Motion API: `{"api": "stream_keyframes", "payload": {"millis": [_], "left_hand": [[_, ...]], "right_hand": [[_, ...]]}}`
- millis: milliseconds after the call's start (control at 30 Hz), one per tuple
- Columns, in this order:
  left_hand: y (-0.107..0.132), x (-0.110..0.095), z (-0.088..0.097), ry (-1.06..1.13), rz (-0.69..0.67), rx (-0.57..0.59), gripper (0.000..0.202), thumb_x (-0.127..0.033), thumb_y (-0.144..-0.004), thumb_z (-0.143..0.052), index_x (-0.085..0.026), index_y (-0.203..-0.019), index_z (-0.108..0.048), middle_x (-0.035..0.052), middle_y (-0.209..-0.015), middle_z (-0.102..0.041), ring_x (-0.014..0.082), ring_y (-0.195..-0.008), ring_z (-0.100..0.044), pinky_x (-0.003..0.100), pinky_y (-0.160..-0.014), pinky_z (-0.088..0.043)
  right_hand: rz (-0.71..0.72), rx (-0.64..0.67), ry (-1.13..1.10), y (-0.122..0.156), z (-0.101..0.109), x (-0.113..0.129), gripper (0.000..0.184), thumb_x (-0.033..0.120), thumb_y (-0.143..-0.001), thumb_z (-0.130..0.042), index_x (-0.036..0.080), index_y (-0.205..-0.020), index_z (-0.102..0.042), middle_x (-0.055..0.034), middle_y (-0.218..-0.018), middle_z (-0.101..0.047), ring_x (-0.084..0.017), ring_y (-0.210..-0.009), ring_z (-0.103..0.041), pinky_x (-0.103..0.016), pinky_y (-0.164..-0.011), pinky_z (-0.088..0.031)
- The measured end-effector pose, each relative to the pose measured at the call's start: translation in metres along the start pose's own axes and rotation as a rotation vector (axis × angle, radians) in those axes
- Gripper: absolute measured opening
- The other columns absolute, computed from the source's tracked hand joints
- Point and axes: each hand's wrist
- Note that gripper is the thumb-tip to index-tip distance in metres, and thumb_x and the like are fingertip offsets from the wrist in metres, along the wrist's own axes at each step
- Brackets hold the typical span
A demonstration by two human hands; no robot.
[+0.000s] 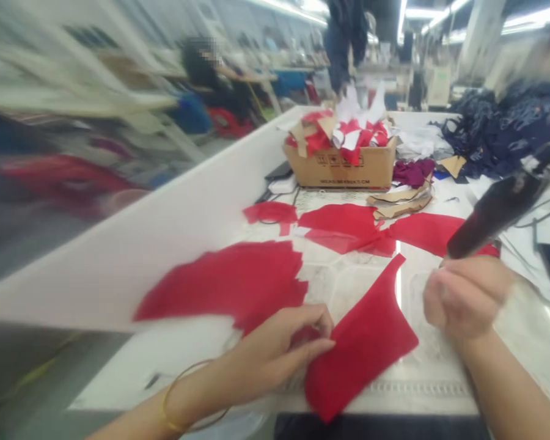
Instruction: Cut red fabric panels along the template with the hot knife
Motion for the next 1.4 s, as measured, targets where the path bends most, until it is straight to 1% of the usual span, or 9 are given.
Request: {"api": "stream_keyframes", "payload": {"millis": [100,233,400,467,567,733,1000,1200,1400], "left_hand": [[0.018,0.001,0.008,0.077,0.020,-0.028,0.020,-0.032,-0.095,-0.059,-0.019,-0.080,-0.057,-0.0013,-0.080,-0.063,0.0134,-0.073,-0.055,0.024,-0.072,-0.045],[0.040,0.008,0.013,0.125,0.045,-0.072,0.013,-0.028,-0.091,-0.063,-0.018,-0.082,-0.061,-0.0013,-0.082,-0.065,0.0132,-0.075,-0.056,0.024,-0.076,-0.046],[0.064,0.030,0.025,0.043,0.098,-0.127,0.007,-0.018,-0.082,-0.073,-0.019,-0.088,-0.068,-0.0013,-0.086,-0.071,0.0143,-0.080,-0.063,0.023,-0.079,-0.050],[0.072,0.041,0.039,-0.135,0.040,-0.216,0.015,-0.019,-0.086,-0.071,-0.020,-0.101,-0.071,0.0006,-0.096,-0.075,0.0159,-0.085,-0.066,0.025,-0.082,-0.052],[0.081,0.052,0.072,-0.624,-0.165,-0.470,0.022,-0.018,-0.097,-0.058,-0.020,-0.115,-0.071,0.0062,-0.106,-0.075,0.0201,-0.094,-0.069,0.032,-0.087,-0.053],[0.091,0.063,0.119,-1.352,-0.363,-0.877,0.024,-0.015,-0.103,-0.049,-0.018,-0.097,-0.072,0.0077,-0.089,-0.071,0.0226,-0.086,-0.064,0.037,-0.082,-0.052],[0.101,0.129,0.107,-1.428,-0.167,-0.766,0.032,-0.007,-0.095,-0.045,-0.017,-0.092,-0.075,0.0142,-0.100,-0.072,0.0279,-0.096,-0.065,0.046,-0.088,-0.058],[0.105,0.141,0.093,-1.394,-0.153,-0.784,0.043,0.003,-0.080,-0.045,-0.013,-0.108,-0.074,0.0166,-0.118,-0.071,0.0305,-0.114,-0.064,0.051,-0.103,-0.055],[0.073,0.130,0.090,-1.221,-0.289,-0.793,0.038,-0.005,-0.092,-0.041,-0.016,-0.112,-0.072,0.0141,-0.124,-0.069,0.0309,-0.118,-0.063,0.053,-0.104,-0.056]], "right_hand": [[0.093,0.253,-0.096,-0.001,-0.023,0.020,0.030,0.005,-0.089,-0.056,0.024,-0.112,-0.061,-0.0047,-0.094,-0.067,-0.019,-0.082,-0.067,-0.033,-0.073,-0.057],[0.022,0.671,-0.123,0.010,-0.055,0.032,0.029,0.009,-0.094,-0.044,0.020,-0.111,-0.066,-0.0119,-0.108,-0.073,-0.022,-0.090,-0.072,-0.034,-0.072,-0.061],[-0.160,0.952,-0.189,0.006,-0.057,0.038,0.020,0.016,-0.094,-0.047,0.023,-0.081,-0.060,-0.0052,-0.084,-0.069,-0.018,-0.067,-0.067,-0.029,-0.059,-0.055],[-0.214,0.927,-0.286,-0.009,-0.051,0.045,0.018,0.019,-0.094,-0.050,0.023,-0.079,-0.059,-0.0021,-0.078,-0.066,-0.015,-0.059,-0.062,-0.028,-0.055,-0.053],[-0.224,0.651,-0.374,-0.039,-0.047,0.062,0.012,0.021,-0.096,-0.055,0.023,-0.084,-0.060,-0.0001,-0.077,-0.063,-0.011,-0.054,-0.057,-0.024,-0.050,-0.047],[-0.060,0.254,-0.322,-0.058,-0.058,0.102,0.012,0.011,-0.094,-0.061,0.022,-0.090,-0.058,-0.0014,-0.086,-0.066,-0.008,-0.059,-0.057,-0.019,-0.053,-0.048],[0.116,0.742,-0.287,-0.006,-0.077,0.124,0.009,0.013,-0.093,-0.056,0.021,-0.093,-0.060,-0.0051,-0.095,-0.073,-0.016,-0.069,-0.071,-0.023,-0.049,-0.049],[0.017,0.880,-0.172,0.015,-0.053,0.077,0.010,0.022,-0.097,-0.052,0.023,-0.096,-0.062,-0.0065,-0.102,-0.074,-0.017,-0.072,-0.075,-0.024,-0.052,-0.054],[-0.256,0.990,0.129,0.022,-0.029,0.022,0.022,0.025,-0.095,-0.056,0.020,-0.115,-0.064,-0.0141,-0.135,-0.068,-0.020,-0.076,-0.077,-0.030,-0.055,-0.056]]}}
Point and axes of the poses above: each hand's wrist, its own y-axis away from the middle knuckle, its own z-axis out of the back of the hand, x = y × z
